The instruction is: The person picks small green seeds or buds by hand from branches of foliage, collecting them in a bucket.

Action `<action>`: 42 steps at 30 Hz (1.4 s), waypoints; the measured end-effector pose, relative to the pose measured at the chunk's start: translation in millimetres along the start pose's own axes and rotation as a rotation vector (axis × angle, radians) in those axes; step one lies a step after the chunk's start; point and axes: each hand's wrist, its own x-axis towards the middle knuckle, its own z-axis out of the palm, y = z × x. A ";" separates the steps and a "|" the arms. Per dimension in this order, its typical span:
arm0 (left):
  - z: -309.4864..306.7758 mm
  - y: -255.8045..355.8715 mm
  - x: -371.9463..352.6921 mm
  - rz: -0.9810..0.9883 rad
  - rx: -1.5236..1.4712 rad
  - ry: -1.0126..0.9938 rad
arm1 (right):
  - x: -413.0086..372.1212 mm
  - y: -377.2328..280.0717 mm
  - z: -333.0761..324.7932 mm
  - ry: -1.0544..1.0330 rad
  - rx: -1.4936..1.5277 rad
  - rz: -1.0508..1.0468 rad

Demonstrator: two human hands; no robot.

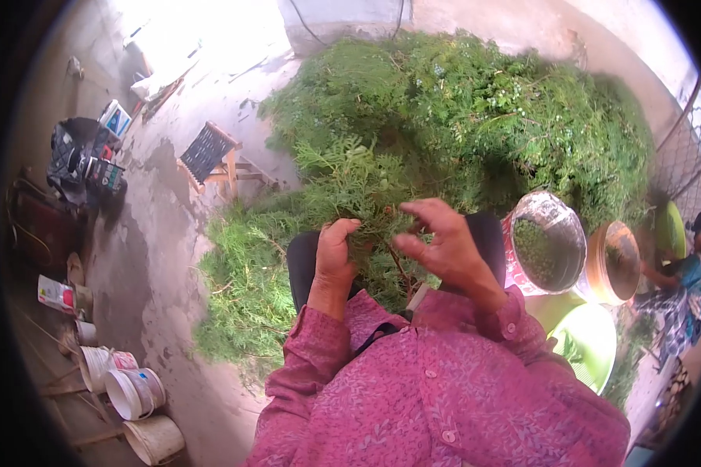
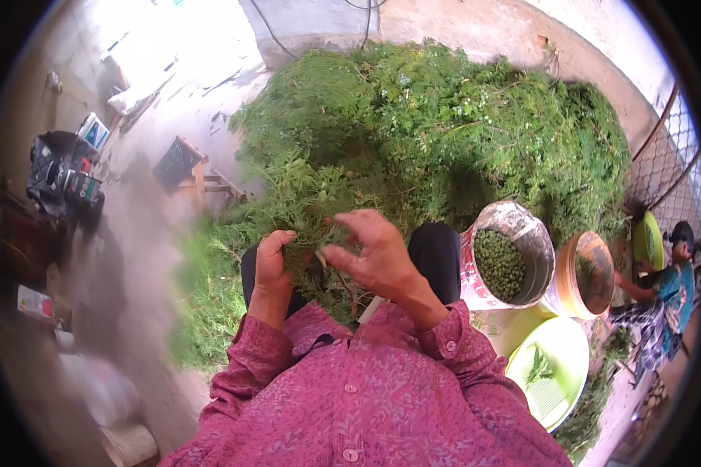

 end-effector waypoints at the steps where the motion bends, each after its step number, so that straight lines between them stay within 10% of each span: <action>1: 1.8 -0.5 -0.8 0.005 -0.002 0.009 | 4.9 2.2 -0.6 0.102 0.063 -0.072; 9: -0.8 -2.3 -8.6 -0.078 0.053 -0.017 | 24.7 5.5 23.9 0.027 0.022 -0.142; 11: -20.0 -17.9 1.1 0.274 0.422 -0.150 | 23.2 -0.1 30.1 0.015 0.024 -0.135; 15: -10.6 -12.8 -6.9 0.243 0.411 -0.108 | 24.0 0.9 29.6 -0.055 -0.163 -0.249; 19: 5.1 -0.6 -12.5 -0.043 -0.133 -0.167 | 22.6 -6.7 28.9 -0.016 -0.190 -0.238; 23: -15.2 -17.9 -2.1 0.194 0.290 -0.182 | 19.9 -10.3 25.8 -0.012 -0.101 -0.137; 30: 16.6 11.3 -20.1 -0.099 -0.119 -0.141 | 16.0 12.9 9.7 0.041 -0.111 -0.008; 33: 15.5 -3.3 -16.5 -0.074 -0.031 -0.090 | 10.2 25.8 8.7 -0.043 0.019 0.293; 42: 14.7 -36.9 -13.3 0.020 0.416 -0.187 | 8.6 38.0 10.7 -0.090 0.250 0.263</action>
